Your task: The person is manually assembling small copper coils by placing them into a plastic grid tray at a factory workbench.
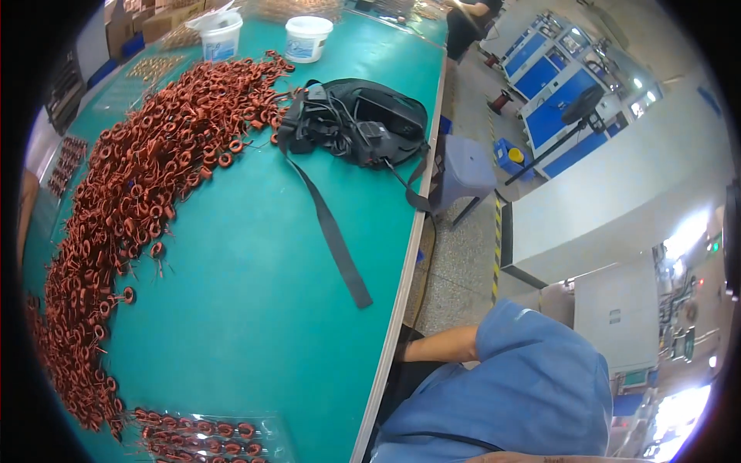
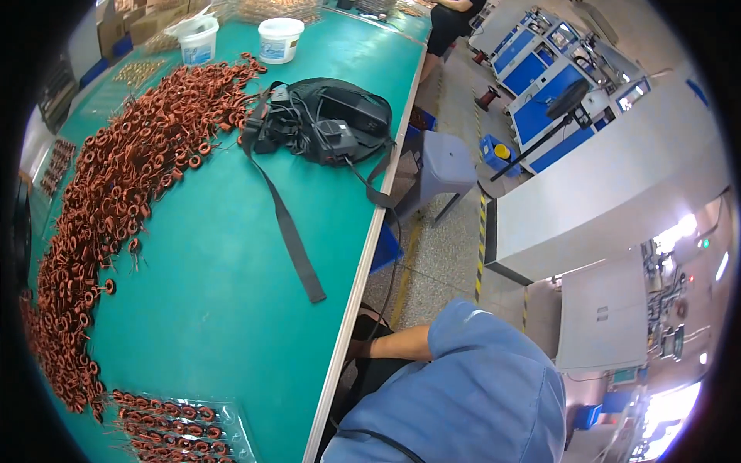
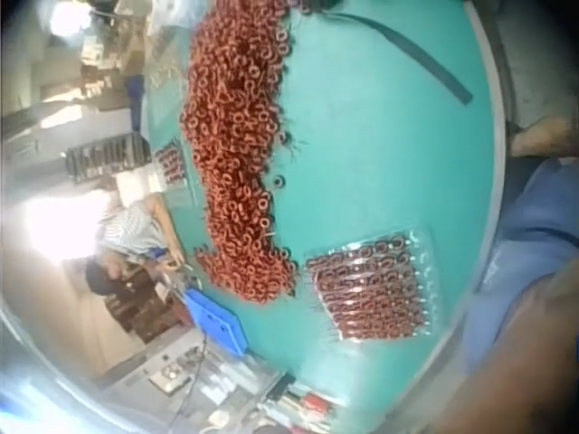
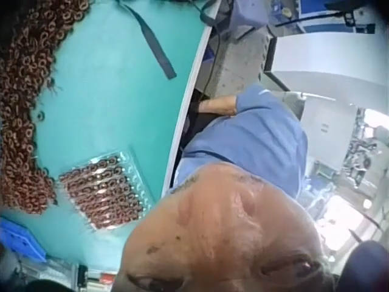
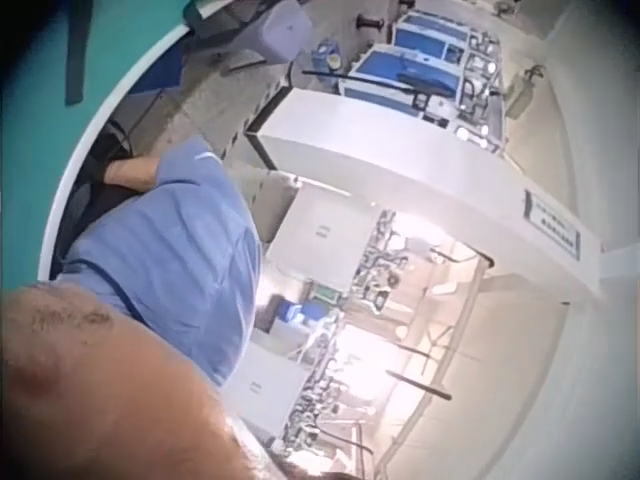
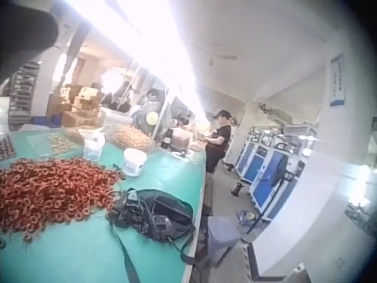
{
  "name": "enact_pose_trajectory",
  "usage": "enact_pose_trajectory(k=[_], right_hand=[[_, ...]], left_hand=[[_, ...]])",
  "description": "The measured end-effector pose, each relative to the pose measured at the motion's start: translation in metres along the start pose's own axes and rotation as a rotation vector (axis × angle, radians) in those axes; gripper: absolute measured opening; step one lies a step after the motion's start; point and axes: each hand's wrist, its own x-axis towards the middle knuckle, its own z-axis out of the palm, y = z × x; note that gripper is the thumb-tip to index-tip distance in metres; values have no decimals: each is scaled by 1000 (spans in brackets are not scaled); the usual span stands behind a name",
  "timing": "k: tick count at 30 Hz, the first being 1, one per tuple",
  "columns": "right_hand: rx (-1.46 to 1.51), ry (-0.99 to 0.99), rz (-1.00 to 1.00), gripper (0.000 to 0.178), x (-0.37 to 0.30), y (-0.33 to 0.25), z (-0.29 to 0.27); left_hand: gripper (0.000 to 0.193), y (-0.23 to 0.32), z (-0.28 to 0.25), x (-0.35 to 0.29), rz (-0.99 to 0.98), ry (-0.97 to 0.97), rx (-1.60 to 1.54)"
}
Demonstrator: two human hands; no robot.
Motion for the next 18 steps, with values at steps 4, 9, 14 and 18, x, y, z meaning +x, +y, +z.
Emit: enact_pose_trajectory(k=[4,9,14,18], right_hand=[[30,-86,-126,31,-13,1,35],[90,-152,-261,31,-49,-43,-13],[415,646,-27,20,-93,-110,-198],[340,568,436,21,-153,-80,-206]], left_hand=[[35,-3,-20,-22,31,20,-15],[35,-29,-81,-63,78,29,4],[34,-71,-102,-131,62,-8,-28],[33,-105,-121,-163,92,-82,-34]])
